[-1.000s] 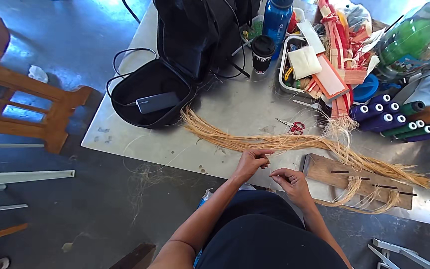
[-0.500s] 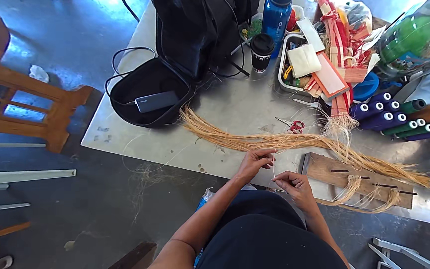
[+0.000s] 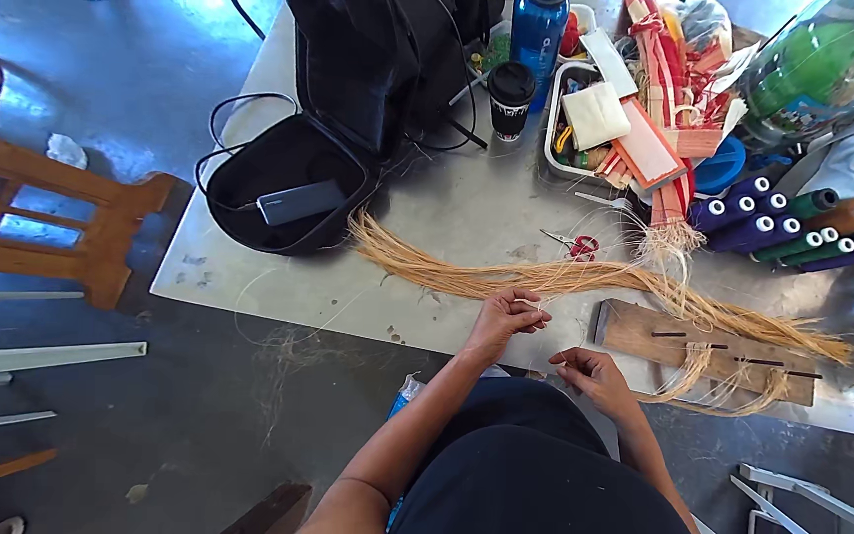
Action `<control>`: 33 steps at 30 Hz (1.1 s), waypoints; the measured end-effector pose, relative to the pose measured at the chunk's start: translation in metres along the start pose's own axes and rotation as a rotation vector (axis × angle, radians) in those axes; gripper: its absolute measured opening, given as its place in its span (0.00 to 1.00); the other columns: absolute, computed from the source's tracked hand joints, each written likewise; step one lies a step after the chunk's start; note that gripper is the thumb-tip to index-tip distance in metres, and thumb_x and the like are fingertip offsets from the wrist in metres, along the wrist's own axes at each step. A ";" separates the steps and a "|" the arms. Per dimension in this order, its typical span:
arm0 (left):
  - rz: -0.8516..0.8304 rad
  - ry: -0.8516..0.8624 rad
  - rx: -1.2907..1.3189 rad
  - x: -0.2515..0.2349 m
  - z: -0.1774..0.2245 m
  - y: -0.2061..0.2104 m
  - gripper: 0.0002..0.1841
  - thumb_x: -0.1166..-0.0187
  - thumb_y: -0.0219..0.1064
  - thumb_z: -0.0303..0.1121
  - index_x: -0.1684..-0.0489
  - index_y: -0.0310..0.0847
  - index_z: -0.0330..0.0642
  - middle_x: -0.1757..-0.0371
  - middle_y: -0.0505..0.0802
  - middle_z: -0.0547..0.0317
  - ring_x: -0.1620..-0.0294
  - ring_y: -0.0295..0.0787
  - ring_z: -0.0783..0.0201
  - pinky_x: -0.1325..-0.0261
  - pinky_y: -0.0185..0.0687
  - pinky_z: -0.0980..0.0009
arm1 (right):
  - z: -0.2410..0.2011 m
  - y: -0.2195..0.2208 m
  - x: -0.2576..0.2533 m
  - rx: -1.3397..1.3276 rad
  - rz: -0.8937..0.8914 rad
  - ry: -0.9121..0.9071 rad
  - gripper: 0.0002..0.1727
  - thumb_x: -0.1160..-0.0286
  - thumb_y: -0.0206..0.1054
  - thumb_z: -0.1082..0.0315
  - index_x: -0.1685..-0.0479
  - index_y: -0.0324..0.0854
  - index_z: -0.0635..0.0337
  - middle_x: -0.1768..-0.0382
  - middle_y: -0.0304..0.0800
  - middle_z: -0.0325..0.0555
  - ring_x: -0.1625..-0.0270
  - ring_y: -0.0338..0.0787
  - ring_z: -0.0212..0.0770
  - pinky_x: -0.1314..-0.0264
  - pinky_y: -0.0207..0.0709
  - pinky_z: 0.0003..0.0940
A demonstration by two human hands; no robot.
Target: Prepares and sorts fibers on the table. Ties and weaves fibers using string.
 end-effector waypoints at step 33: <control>0.529 0.686 0.040 0.083 0.254 -0.286 0.14 0.04 0.45 0.37 0.47 0.79 0.52 0.51 0.94 0.70 0.46 0.90 0.74 0.33 0.82 0.74 | -0.039 -0.062 -0.028 0.257 0.056 0.019 0.09 0.18 0.64 0.71 0.60 0.89 0.65 0.80 0.84 0.28 0.81 0.76 0.17 0.76 0.72 0.14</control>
Point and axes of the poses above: each hand's wrist, its own x-axis away from the middle knuckle, its own y-axis out of the palm, z = x × y, the point moved 4 cm from there along -x, towards the middle knuckle
